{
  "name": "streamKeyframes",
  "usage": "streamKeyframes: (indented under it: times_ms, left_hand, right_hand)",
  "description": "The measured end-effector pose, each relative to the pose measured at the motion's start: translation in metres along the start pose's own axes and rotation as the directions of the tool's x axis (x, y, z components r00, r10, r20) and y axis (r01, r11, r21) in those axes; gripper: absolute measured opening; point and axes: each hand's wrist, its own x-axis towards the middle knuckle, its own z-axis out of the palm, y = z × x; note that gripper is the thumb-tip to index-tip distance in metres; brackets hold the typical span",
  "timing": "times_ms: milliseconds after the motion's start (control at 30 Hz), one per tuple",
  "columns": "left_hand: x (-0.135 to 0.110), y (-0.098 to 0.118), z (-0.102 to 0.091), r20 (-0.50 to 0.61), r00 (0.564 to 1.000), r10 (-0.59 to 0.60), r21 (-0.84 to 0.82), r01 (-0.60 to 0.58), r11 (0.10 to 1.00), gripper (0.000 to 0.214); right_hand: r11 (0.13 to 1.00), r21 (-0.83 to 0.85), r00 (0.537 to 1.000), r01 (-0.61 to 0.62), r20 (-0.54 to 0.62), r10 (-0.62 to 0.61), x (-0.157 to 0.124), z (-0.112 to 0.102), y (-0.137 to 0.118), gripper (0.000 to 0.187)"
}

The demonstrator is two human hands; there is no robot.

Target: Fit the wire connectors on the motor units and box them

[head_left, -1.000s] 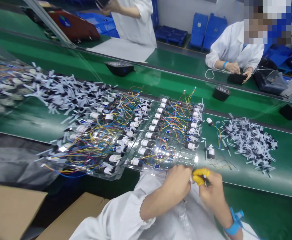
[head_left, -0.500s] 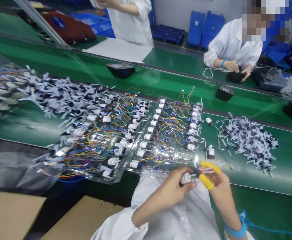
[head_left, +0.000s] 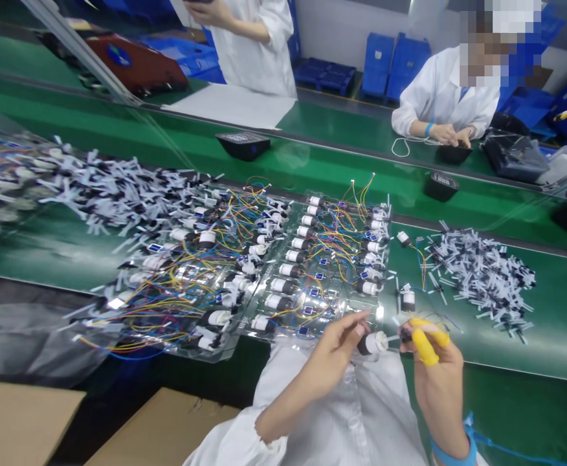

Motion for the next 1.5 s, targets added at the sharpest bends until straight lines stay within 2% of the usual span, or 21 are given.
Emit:
streamKeyframes:
  times_ms: [200,300,433,667,733,800,933,1067,1133,1233,1400,1500]
  left_hand:
    - [-0.004,0.003,0.006,0.016,1.0,0.014,-0.153,-0.011,0.988,0.035]
    - [-0.004,0.008,0.007,-0.039,0.999,0.001,-0.228,-0.01,0.974,0.029]
    - [-0.005,0.016,0.004,-0.133,0.991,-0.011,-0.226,-0.02,0.974,0.026]
    - [-0.006,0.026,0.007,-0.116,0.993,0.0,-0.209,-0.024,0.978,0.027]
    - [-0.004,0.027,0.006,-0.152,0.988,0.026,-0.212,-0.058,0.976,0.026]
    - [-0.001,0.026,0.003,-0.231,0.971,0.061,-0.213,-0.111,0.971,0.025]
    - [0.004,0.026,-0.012,-0.414,0.905,0.095,-0.269,-0.222,0.937,0.031]
    - [0.005,0.031,-0.024,-0.488,0.865,0.116,-0.33,-0.306,0.893,0.038]
    - [0.004,0.032,-0.025,-0.478,0.869,0.128,-0.338,-0.317,0.886,0.039]
    - [0.001,0.032,-0.02,-0.408,0.902,0.139,-0.311,-0.281,0.908,0.037]
    - [-0.004,0.029,-0.003,-0.188,0.969,0.162,-0.192,-0.198,0.961,0.033]
    - [-0.006,0.028,0.004,-0.085,0.984,0.154,-0.111,-0.163,0.98,0.033]
  right_hand:
    - [0.999,0.046,0.999,0.018,-0.03,-0.017,0.001,0.003,-0.002,0.02]
    - [0.999,0.035,0.999,0.036,-0.034,-0.034,0.001,0.005,-0.007,0.021]
    - [0.999,0.005,0.996,0.039,-0.085,-0.038,0.0,0.006,-0.01,0.024]
    - [0.999,0.008,0.995,0.044,-0.095,-0.043,0.0,0.003,-0.001,0.025]
    - [0.999,0.022,0.991,0.047,-0.127,-0.044,0.003,0.002,-0.002,0.025]
    - [0.997,0.03,0.982,0.076,-0.178,-0.07,0.006,0.001,-0.007,0.025]
    - [0.989,0.089,0.967,0.121,-0.237,-0.097,0.013,-0.006,-0.02,0.022]
    - [0.983,0.078,0.952,0.167,-0.274,-0.14,0.018,-0.013,-0.021,0.016]
    - [0.982,0.051,0.942,0.183,-0.294,-0.161,0.019,-0.015,-0.018,0.016]
    - [0.985,-0.001,0.952,0.17,-0.258,-0.164,0.016,-0.014,-0.01,0.018]
    - [0.982,-0.105,0.982,0.157,-0.086,-0.166,0.003,-0.004,-0.001,0.016]
    - [0.98,-0.162,0.993,0.118,0.033,-0.114,-0.005,0.003,0.0,0.015]
